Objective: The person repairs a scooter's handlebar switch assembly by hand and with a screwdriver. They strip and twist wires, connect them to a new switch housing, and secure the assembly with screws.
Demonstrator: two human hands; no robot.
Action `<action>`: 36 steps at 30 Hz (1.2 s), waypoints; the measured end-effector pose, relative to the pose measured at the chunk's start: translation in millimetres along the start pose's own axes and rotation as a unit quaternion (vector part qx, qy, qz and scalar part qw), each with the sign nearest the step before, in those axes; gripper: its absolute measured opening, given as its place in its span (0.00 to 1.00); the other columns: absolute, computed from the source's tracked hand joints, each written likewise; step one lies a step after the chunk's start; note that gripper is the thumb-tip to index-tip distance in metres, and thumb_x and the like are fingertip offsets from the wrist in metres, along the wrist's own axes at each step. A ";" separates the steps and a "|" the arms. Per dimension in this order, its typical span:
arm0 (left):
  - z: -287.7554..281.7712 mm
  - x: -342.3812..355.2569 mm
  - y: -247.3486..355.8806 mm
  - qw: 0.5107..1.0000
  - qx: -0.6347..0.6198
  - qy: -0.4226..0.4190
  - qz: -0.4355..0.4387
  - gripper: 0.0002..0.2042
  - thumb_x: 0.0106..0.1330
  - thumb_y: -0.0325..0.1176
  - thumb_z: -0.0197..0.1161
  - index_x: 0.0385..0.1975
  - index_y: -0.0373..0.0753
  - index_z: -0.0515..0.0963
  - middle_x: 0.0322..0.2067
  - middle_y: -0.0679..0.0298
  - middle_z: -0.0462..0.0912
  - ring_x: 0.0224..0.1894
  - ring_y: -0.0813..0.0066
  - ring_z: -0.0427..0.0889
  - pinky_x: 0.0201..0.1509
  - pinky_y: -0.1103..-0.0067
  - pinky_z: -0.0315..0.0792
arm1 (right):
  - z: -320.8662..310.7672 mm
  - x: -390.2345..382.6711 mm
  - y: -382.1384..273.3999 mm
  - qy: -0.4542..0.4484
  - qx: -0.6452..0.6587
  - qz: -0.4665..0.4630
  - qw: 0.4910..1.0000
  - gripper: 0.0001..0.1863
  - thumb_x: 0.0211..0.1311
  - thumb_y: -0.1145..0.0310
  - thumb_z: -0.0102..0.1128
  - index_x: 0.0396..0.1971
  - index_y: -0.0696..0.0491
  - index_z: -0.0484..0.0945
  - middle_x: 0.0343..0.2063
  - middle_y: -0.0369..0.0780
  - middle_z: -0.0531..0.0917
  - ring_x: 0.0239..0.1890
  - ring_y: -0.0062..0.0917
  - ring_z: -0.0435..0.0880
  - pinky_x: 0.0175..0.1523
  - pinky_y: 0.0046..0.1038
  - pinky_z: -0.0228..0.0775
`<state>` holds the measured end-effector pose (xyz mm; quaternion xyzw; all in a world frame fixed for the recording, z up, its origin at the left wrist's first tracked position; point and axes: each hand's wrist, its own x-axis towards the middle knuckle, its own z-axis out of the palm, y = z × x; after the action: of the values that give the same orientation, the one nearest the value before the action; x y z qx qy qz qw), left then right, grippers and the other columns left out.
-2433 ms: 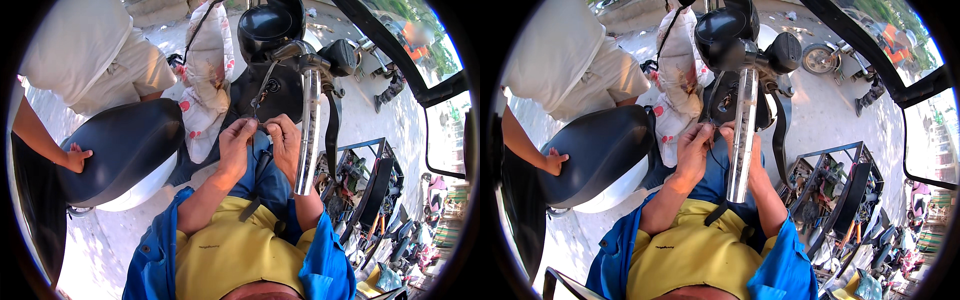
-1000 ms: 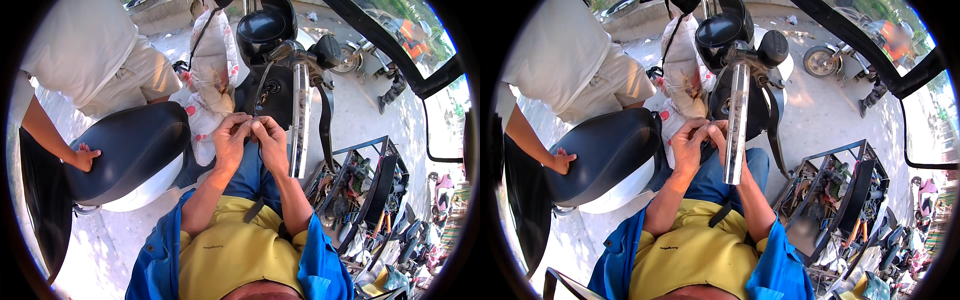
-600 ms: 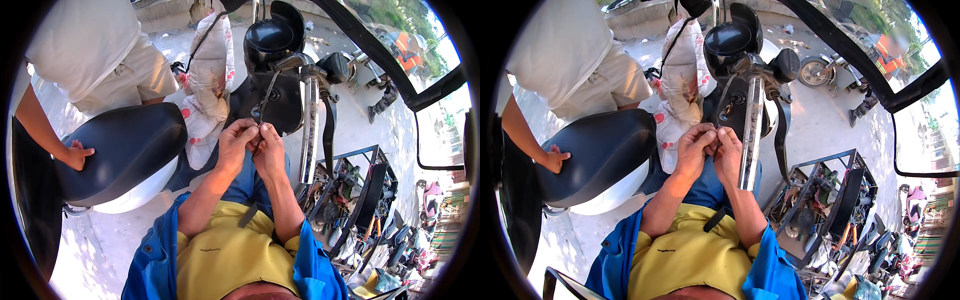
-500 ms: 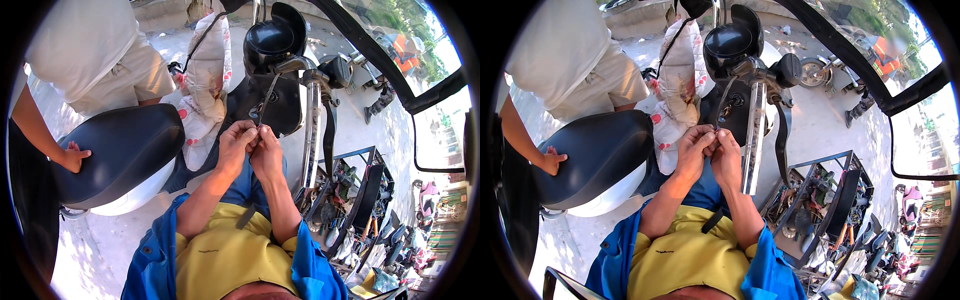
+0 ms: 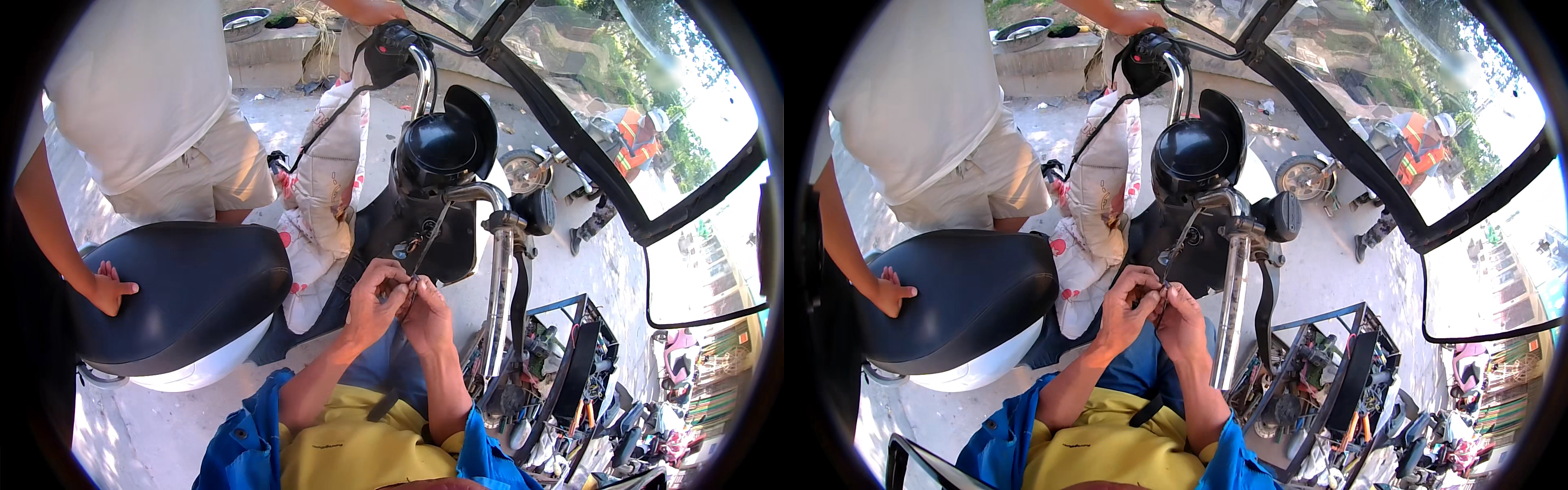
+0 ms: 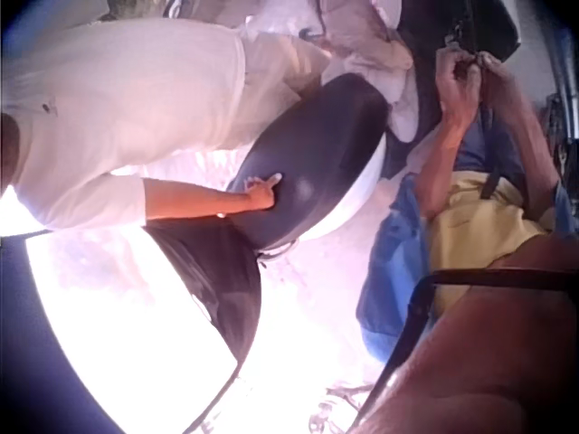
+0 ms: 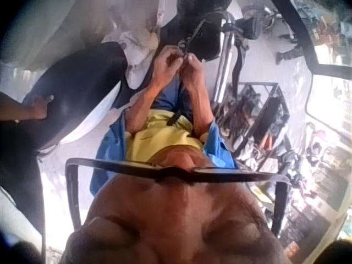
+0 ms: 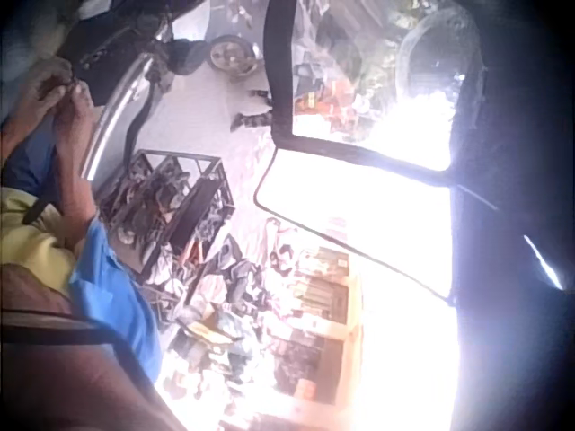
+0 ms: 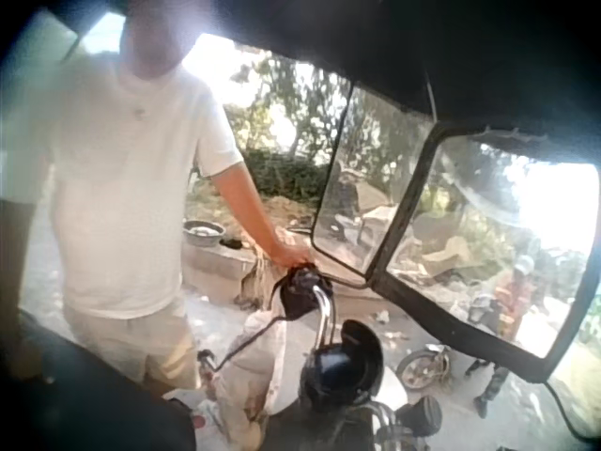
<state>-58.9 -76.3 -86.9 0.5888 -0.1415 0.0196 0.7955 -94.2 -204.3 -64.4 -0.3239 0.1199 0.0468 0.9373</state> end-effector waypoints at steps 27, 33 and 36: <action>-43.5 87.3 -26.2 0.970 0.242 -0.021 -0.020 0.13 0.74 0.39 0.69 0.47 0.35 0.83 0.38 0.64 0.84 0.38 0.75 0.82 0.44 0.78 0.76 | -44.4 3.3 -15.2 0.142 -0.387 -0.167 0.896 0.14 0.80 0.61 0.61 0.51 0.57 0.84 0.37 0.33 0.86 0.36 0.14 0.78 0.45 0.21 0.69; -14.9 143.8 -62.2 0.870 0.432 -0.174 0.164 0.19 0.72 0.47 0.68 0.50 0.38 0.84 0.42 0.56 0.86 0.45 0.51 0.87 0.48 0.63 0.80 | -103.4 -31.6 6.2 0.232 -0.544 -0.165 0.789 0.17 0.80 0.64 0.57 0.55 0.61 0.82 0.39 0.41 0.88 0.39 0.25 0.84 0.51 0.28 0.77; 1.9 146.9 -80.4 0.834 0.466 -0.182 0.231 0.17 0.71 0.46 0.69 0.48 0.38 0.84 0.43 0.57 0.87 0.47 0.52 0.87 0.47 0.63 0.82 | -131.8 -60.5 29.9 0.249 -0.668 -0.163 0.682 0.17 0.77 0.66 0.59 0.58 0.60 0.81 0.42 0.45 0.89 0.45 0.34 0.87 0.56 0.34 0.78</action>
<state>97.5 -122.6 -124.8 0.8332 -0.3898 0.1582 0.3590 -183.2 -262.9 -167.2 -0.8783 0.2308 -0.1210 0.4008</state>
